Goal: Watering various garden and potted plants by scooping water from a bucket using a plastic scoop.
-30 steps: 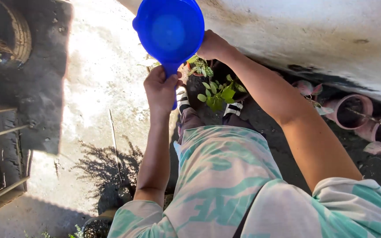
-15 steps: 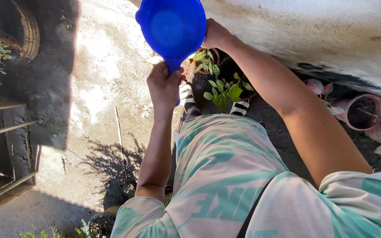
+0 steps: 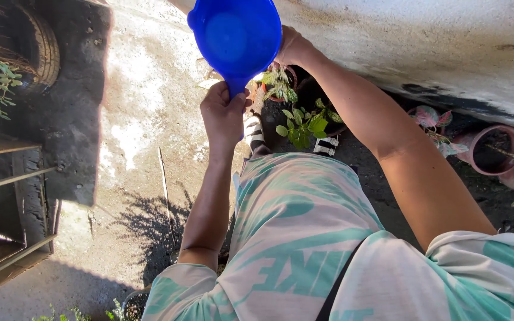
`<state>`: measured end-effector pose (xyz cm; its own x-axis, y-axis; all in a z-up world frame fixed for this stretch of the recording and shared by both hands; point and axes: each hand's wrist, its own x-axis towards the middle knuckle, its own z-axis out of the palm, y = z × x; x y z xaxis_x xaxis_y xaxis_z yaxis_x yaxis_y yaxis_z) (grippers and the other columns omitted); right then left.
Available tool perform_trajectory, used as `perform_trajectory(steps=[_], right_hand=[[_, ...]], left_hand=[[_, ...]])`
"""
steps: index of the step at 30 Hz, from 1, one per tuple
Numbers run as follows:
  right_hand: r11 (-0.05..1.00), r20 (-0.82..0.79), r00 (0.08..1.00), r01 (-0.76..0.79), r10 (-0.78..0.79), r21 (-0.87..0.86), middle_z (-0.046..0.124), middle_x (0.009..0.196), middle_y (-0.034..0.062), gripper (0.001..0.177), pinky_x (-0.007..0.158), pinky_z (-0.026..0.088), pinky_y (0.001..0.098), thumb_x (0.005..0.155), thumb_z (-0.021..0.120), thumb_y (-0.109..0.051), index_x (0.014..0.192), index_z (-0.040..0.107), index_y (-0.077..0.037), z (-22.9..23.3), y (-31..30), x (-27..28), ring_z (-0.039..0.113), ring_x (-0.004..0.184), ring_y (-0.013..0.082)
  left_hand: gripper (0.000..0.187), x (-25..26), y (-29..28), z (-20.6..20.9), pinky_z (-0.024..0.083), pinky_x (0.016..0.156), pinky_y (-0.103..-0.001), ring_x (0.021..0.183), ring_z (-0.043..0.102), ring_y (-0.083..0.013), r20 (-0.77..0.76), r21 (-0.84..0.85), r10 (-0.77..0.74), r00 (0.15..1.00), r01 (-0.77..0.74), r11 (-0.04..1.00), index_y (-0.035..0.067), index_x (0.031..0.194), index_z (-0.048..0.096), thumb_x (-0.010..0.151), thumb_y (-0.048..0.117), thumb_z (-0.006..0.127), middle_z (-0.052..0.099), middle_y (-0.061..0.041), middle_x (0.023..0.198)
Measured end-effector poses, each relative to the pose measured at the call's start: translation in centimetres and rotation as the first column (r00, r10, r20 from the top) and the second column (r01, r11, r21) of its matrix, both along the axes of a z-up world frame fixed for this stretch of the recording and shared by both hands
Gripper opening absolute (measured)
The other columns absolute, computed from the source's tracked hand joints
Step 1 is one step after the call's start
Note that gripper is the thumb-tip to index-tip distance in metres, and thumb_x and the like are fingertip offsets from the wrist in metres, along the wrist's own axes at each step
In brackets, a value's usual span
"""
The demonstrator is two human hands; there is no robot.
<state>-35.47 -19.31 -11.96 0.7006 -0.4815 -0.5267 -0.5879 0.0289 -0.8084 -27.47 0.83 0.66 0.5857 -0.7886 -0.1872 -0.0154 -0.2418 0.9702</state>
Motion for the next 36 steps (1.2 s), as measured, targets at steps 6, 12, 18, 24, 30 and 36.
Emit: perform_trajectory(steps=[6, 12, 18, 24, 30, 36], right_hand=[[0.999, 0.016, 0.999, 0.037, -0.036, -0.005, 0.045, 0.067, 0.0032, 0.03, 0.06, 0.045, 0.0312, 0.107, 0.05, -0.006, 0.077, 0.053, -0.011, 0.7, -0.2, -0.1, 0.044, 0.06, 0.0171], [0.997, 0.031, 0.997, 0.071, -0.071, -0.002, 0.046, 0.068, 0.0037, 0.029, 0.061, 0.046, 0.0316, 0.107, 0.05, -0.006, 0.078, 0.053, -0.01, 1.1, -0.3, -0.2, 0.044, 0.061, 0.0175], [0.994, 0.04, 0.993, 0.108, -0.108, 0.006, 0.046, 0.068, 0.0042, 0.028, 0.061, 0.046, 0.0319, 0.107, 0.05, -0.006, 0.079, 0.053, -0.01, 1.3, 0.2, -1.0, 0.045, 0.061, 0.0179], [0.989, 0.038, 0.988, 0.146, -0.147, 0.029, 0.047, 0.069, 0.0047, 0.027, 0.062, 0.047, 0.0322, 0.106, 0.05, -0.006, 0.08, 0.053, -0.01, 0.8, 0.0, -1.5, 0.045, 0.062, 0.0184], [0.985, 0.044, 0.984, 0.172, -0.173, 0.029, 0.047, 0.07, 0.0052, 0.026, 0.062, 0.047, 0.0326, 0.106, 0.049, -0.006, 0.081, 0.053, -0.009, 1.2, -0.1, -2.3, 0.046, 0.063, 0.0188], [0.979, 0.043, 0.979, 0.196, -0.198, 0.05, 0.048, 0.07, 0.0057, 0.025, 0.063, 0.048, 0.0329, 0.106, 0.049, -0.005, 0.081, 0.053, -0.009, 1.0, -0.1, -2.9, 0.047, 0.063, 0.0192]], left_hand=[[0.035, -0.2, -0.2, 0.7, 0.059, 0.065, -0.022, 0.074, 0.072, -0.0166, 0.012, -0.002, -0.023, 1.0, 0.023, 1.0, -0.019, 0.122, 0.053, 0.09, -0.008, 0.059, 0.072, -0.018, 0.088], [0.035, 0.0, -0.2, 0.4, 0.06, 0.067, -0.025, 0.075, 0.072, -0.0172, -0.001, 0.007, -0.042, 0.999, 0.042, 0.999, -0.019, 0.123, 0.053, 0.09, -0.007, 0.059, 0.072, -0.019, 0.09], [0.035, -0.2, 0.0, 1.0, 0.059, 0.067, -0.024, 0.075, 0.072, -0.0169, 0.001, -0.005, -0.076, 0.997, 0.076, 0.997, -0.018, 0.123, 0.053, 0.091, -0.007, 0.06, 0.072, -0.018, 0.09], [0.036, -0.2, -0.3, -0.1, 0.059, 0.067, -0.024, 0.076, 0.073, -0.0172, -0.016, -0.024, -0.11, 0.994, 0.11, 0.994, -0.017, 0.125, 0.052, 0.091, -0.007, 0.06, 0.073, -0.018, 0.091], [0.037, -0.5, -0.8, -0.1, 0.058, 0.068, -0.026, 0.077, 0.073, -0.0188, -0.03, -0.038, -0.128, 0.991, 0.127, 0.991, -0.017, 0.126, 0.051, 0.092, -0.006, 0.061, 0.072, -0.019, 0.092], [0.038, -0.4, -1.0, -0.4, 0.057, 0.068, -0.025, 0.078, 0.073, -0.0186, -0.033, -0.029, -0.153, 0.988, 0.152, 0.988, -0.016, 0.127, 0.051, 0.091, -0.006, 0.06, 0.072, -0.018, 0.092]])
